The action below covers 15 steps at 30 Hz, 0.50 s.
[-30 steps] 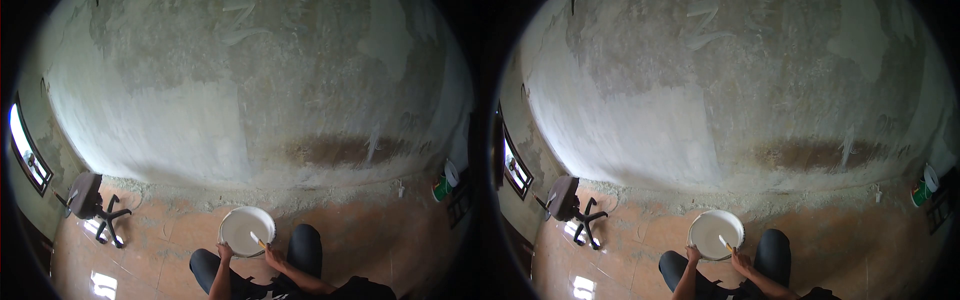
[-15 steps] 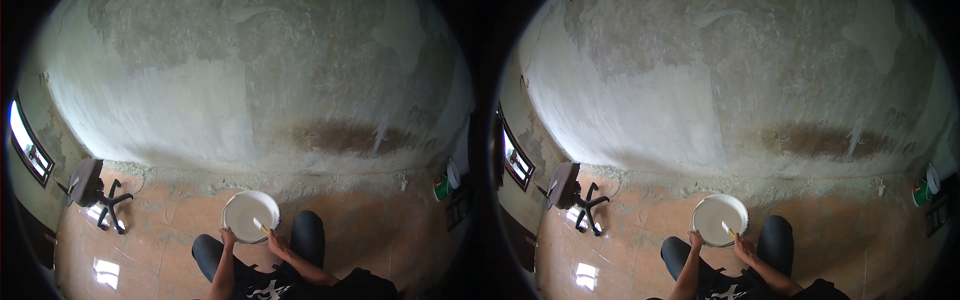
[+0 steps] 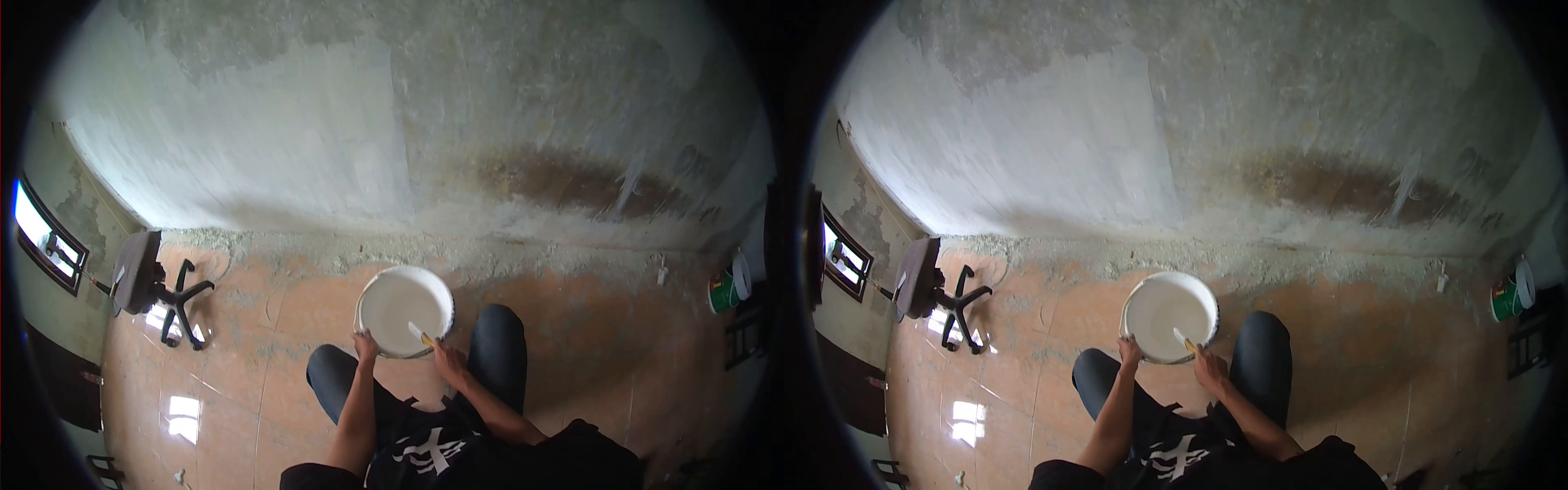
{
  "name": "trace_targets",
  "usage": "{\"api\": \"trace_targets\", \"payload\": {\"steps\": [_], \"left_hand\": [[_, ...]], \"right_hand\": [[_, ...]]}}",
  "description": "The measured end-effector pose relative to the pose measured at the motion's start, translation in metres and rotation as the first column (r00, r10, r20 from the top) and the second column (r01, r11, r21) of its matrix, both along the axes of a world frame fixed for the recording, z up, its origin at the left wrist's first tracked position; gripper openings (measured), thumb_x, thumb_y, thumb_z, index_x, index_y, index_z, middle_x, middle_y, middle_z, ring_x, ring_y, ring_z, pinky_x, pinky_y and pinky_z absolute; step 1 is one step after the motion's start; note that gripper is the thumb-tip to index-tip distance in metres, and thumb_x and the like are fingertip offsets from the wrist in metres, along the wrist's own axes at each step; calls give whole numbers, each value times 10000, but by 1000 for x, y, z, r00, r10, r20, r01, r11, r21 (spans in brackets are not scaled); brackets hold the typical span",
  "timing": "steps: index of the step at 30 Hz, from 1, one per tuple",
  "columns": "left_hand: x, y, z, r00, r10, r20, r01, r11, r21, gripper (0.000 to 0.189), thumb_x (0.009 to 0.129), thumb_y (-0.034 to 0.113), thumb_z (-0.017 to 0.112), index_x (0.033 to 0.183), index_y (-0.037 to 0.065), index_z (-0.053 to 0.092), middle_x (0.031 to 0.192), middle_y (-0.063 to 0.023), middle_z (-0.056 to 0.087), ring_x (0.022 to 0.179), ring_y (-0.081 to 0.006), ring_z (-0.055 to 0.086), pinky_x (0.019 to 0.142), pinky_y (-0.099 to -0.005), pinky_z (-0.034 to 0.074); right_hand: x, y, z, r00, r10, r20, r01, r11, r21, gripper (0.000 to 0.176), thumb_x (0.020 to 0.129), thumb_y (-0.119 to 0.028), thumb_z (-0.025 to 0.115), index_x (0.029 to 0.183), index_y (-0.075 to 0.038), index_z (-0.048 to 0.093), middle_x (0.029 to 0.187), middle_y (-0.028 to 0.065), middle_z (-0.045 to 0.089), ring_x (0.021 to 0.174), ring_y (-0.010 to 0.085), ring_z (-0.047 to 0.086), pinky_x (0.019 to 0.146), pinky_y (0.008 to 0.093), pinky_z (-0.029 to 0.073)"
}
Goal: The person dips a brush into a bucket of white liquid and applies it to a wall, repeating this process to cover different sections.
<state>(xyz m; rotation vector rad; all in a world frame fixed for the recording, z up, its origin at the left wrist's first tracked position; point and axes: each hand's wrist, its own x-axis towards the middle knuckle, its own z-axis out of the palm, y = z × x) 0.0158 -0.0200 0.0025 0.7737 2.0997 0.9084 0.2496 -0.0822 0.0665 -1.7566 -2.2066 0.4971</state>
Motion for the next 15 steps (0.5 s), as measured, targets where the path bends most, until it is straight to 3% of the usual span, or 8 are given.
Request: {"api": "trace_targets", "payload": {"steps": [1,4,7,11,13,15], "left_hand": [[2,-2,1,999,44,7,-44,999,-8,403,926,265,509,1134,-54,378,1049,-293,578,983,-431,581,827,-459,455],[4,-1,6,993,82,-88,-86,996,-35,411,925,288,512,1091,-84,461,1019,-289,596,940,-413,604,801,-457,467],[-10,1,17,997,-19,-81,6,988,-157,425,925,306,514,1044,-102,538,985,-281,616,917,-395,618,789,-455,472],[-13,-3,30,985,47,-164,-82,974,-212,443,922,320,517,1019,-107,578,969,-284,623,908,-398,622,778,-463,473],[-30,-8,25,978,27,-209,-60,986,-155,453,915,327,527,1001,-114,584,957,-296,622,905,-410,619,763,-466,476],[-45,-5,18,920,99,-380,-160,978,-135,479,904,351,535,961,-121,594,920,-311,620,884,-425,618,744,-472,479]], "right_hand": [[-1,1,6,1000,4,-4,-4,1000,-16,289,883,-102,434,1127,34,508,775,216,650,697,353,660,579,431,527],[-8,18,26,997,-71,13,72,948,-310,286,872,-98,454,1105,60,501,788,218,647,741,357,660,629,438,532],[-12,19,9,985,-128,-113,92,956,-278,248,866,-88,458,1059,64,497,814,227,638,765,367,655,636,439,533],[-27,15,-4,981,-107,-163,59,959,-278,216,859,-71,458,1026,63,486,852,246,619,808,380,636,664,438,528],[-40,9,-9,950,-85,-301,24,979,-202,220,843,-45,467,1028,74,480,870,253,603,826,387,614,699,441,515],[-51,7,-13,946,-48,-319,-40,963,-265,201,868,-48,452,1036,60,464,900,229,579,879,367,586,735,433,514]]}}
